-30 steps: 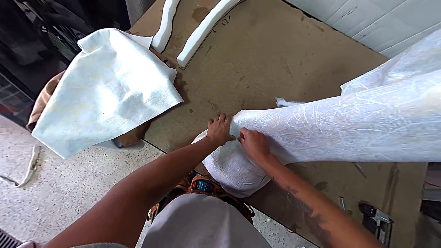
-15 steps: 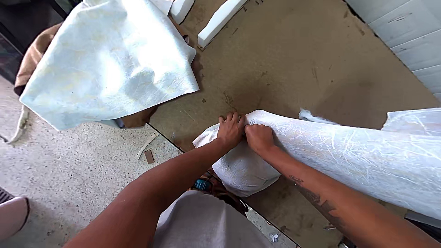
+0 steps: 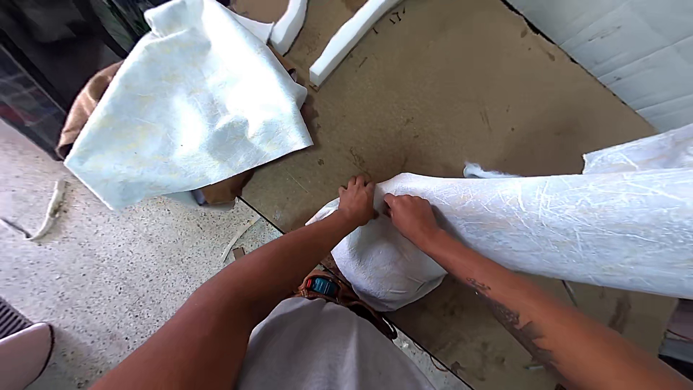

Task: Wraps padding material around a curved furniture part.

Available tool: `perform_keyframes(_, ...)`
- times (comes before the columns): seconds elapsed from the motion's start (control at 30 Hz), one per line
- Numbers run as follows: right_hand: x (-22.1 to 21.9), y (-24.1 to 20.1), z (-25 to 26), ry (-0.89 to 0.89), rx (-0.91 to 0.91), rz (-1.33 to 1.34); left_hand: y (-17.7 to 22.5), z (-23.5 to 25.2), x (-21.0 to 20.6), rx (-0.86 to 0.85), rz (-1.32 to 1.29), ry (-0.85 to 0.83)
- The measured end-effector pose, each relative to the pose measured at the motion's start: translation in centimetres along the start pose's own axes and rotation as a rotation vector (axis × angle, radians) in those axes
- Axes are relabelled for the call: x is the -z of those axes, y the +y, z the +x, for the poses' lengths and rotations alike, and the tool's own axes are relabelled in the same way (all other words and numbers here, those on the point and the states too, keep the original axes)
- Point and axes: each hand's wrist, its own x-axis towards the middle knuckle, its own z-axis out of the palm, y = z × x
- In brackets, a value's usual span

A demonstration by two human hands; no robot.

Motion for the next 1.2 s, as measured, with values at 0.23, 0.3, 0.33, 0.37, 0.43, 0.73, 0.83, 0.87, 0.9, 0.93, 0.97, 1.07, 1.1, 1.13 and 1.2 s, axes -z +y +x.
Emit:
perform_keyframes(0.23,0.6,-1.0,2.6,-0.019,0.103,-0.080,0.0,0.0,-0.6,0.012,-0.006,0.036)
perform_keyframes(0.3,0.5,-1.5,3.2,-0.038,0.102,-0.087,-0.2,0.2,-0.9,0.028,-0.006,0.040)
perform_keyframes(0.33,0.4,-1.7,3.5,-0.046,0.091,-0.083,-0.2,0.3,-1.0,0.036,-0.010,0.041)
perform_keyframes(0.37,0.4,-1.9,3.8,-0.054,0.074,-0.082,-0.2,0.6,-1.0,0.040,-0.015,0.050)
perform_keyframes(0.43,0.1,-2.1,4.1,-0.044,0.054,-0.079,-0.3,0.9,-1.2,0.046,-0.019,0.062)
perform_keyframes(0.73,-1.4,-0.8,-3.1,-0.039,-0.015,0.053,-0.2,-0.4,-0.9,0.017,-0.010,0.065)
perform_keyframes(0.83,-2.7,-0.2,-5.3,-0.141,-0.113,-0.005,0.0,-1.0,-1.1,-0.022,0.009,0.063)
perform_keyframes(0.87,-2.9,-0.3,-5.1,-0.145,-0.134,-0.005,0.1,-1.5,-1.1,-0.044,0.028,0.056)
perform_keyframes(0.9,-3.0,-0.4,-4.6,-0.140,-0.151,-0.002,0.2,-1.7,-1.1,-0.065,0.052,0.048)
perform_keyframes(0.93,-2.9,-0.5,-4.1,-0.139,-0.166,0.005,0.2,-2.0,-1.2,-0.080,0.077,0.040)
perform_keyframes(0.97,-3.0,-0.7,-4.0,-0.138,-0.178,0.014,0.3,-2.4,-1.5,-0.088,0.097,0.036)
perform_keyframes(1.07,-3.8,-0.7,-3.8,-0.109,-0.218,0.044,0.9,-2.7,-1.9,-0.080,0.126,0.059)
perform_keyframes(1.1,-4.1,-0.8,-3.8,-0.092,-0.229,0.049,1.1,-2.7,-2.1,-0.069,0.135,0.071)
perform_keyframes(1.13,-4.5,-1.1,-3.7,-0.075,-0.236,0.058,1.3,-2.7,-2.2,-0.056,0.148,0.077)
perform_keyframes(1.2,-5.1,-1.6,-3.2,-0.049,-0.247,0.073,1.5,-2.4,-2.6,-0.043,0.186,0.079)
